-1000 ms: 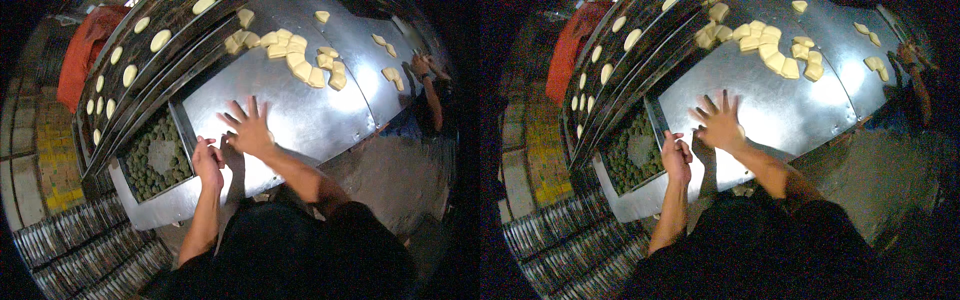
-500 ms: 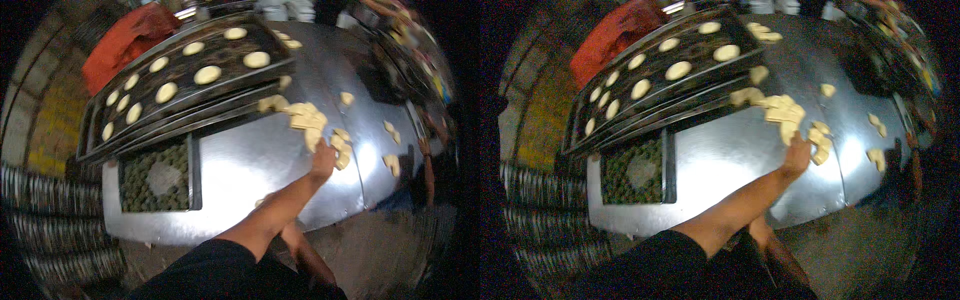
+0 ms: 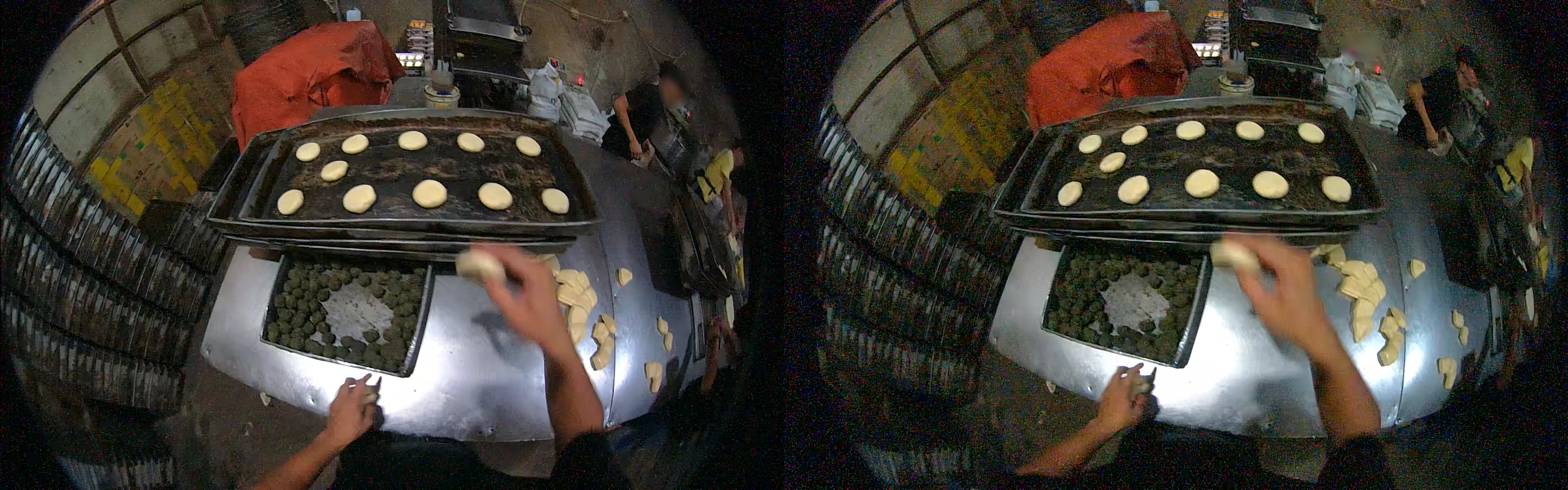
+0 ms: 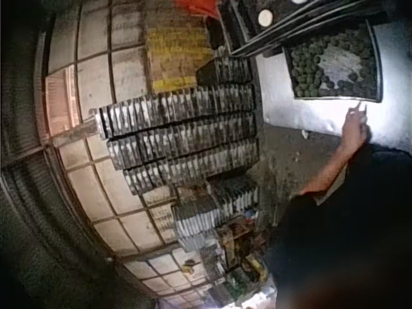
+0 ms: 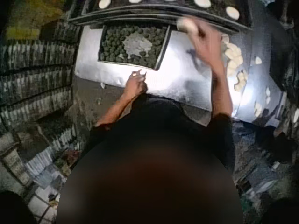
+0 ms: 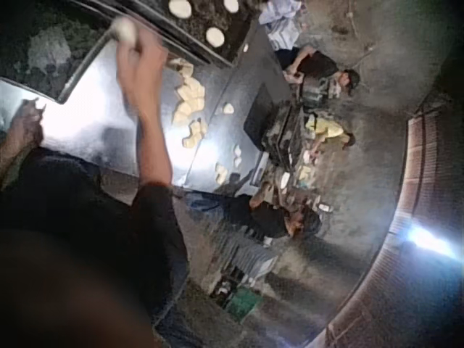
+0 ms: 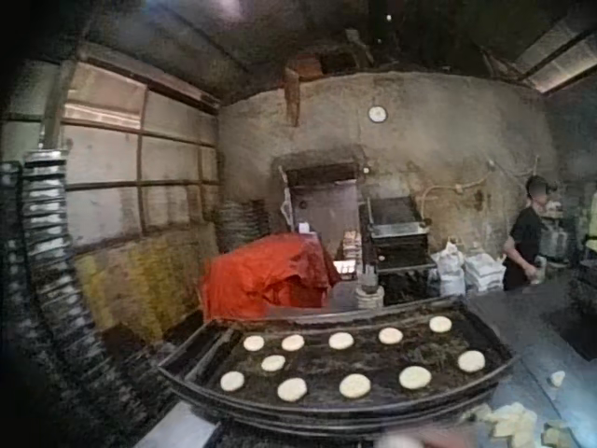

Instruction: The person repeatedly picks a small dough piece, wraps a dark filling inside, shapes it into a round bun, and places it on a metal tray. The person then carries the filled tray to a rack and stacks it with other trays.

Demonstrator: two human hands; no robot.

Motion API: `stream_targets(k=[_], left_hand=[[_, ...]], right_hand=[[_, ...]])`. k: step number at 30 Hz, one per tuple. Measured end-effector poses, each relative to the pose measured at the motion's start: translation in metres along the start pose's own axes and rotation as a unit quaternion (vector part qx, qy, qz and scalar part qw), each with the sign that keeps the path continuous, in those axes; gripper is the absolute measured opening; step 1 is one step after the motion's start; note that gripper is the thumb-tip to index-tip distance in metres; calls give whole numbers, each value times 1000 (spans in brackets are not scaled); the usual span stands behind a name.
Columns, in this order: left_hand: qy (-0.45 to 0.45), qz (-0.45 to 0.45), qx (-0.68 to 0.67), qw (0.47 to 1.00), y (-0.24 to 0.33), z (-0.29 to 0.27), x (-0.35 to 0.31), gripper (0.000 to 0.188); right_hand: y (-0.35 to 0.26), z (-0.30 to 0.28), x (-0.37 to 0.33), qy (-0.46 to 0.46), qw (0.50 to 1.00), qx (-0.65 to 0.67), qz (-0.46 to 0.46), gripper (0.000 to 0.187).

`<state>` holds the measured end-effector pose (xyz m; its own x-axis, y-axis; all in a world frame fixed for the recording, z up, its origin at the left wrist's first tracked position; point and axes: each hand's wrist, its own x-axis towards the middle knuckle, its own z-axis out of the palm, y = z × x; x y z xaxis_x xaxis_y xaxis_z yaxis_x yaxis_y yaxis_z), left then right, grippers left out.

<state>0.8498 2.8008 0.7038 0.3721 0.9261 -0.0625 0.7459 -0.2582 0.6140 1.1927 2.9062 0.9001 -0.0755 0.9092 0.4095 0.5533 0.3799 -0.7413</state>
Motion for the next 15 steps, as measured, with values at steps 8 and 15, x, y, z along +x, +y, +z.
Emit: stream_targets(k=[8,15], left_hand=[[152,-38,29,987,-52,-1,-38,45],[172,-73,14,982,-70,22,-55,29]], right_hand=[[62,141,240,-48,950,-307,-35,31],[-41,63,234,106,889,-332,-297,39]])
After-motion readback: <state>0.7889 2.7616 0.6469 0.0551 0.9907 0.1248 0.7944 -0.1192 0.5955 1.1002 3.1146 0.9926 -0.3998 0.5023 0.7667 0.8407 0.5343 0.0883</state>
